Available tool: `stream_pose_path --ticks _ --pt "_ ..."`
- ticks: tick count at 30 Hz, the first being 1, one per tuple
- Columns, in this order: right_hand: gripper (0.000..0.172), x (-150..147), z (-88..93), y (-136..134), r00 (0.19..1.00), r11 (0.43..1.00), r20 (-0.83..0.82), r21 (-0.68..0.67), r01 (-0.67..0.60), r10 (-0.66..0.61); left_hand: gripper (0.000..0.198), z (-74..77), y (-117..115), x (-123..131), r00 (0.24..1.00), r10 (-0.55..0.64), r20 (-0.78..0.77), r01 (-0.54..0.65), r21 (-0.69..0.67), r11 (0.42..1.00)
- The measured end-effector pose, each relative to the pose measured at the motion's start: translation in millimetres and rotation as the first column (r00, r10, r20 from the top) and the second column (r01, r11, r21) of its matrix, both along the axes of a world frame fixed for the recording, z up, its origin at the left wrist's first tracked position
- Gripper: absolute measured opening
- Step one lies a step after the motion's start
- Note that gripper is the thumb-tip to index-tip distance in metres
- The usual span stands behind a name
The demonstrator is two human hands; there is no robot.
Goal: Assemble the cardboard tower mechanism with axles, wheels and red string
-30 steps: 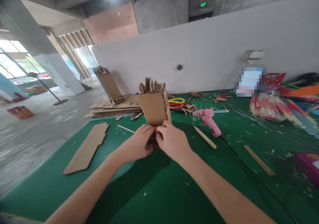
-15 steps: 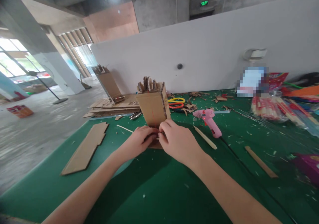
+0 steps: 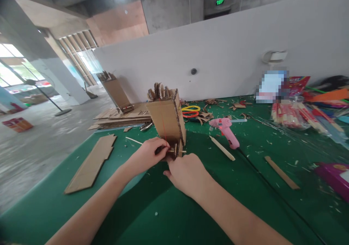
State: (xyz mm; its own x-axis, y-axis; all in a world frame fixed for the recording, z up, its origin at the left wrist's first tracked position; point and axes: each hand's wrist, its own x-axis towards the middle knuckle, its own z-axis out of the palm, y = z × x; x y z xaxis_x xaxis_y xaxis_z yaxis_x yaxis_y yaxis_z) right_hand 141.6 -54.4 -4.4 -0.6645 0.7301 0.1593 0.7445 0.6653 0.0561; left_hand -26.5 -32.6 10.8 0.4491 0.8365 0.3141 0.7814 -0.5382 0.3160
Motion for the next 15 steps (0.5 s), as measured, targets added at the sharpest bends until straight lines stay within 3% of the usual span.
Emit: stream_pose_path --ticks 8,12,15 --pt "0.039 -8.4 0.1 -6.9 0.987 0.984 0.031 -0.078 0.162 -0.160 0.021 4.1 -3.2 -4.5 0.998 -0.055 -0.033 0.053 -0.050 0.997" --pt "0.046 -15.6 1.7 -7.4 0.976 0.971 0.047 -0.096 0.218 -0.215 0.023 13.0 0.5 -2.1 0.992 -0.067 -0.103 0.055 -0.117 0.992" --pt "0.049 -17.6 1.4 -7.6 0.972 0.969 0.056 -0.089 0.231 -0.227 0.026 22.6 5.8 0.6 0.974 -0.142 -0.176 0.110 -0.179 0.978"
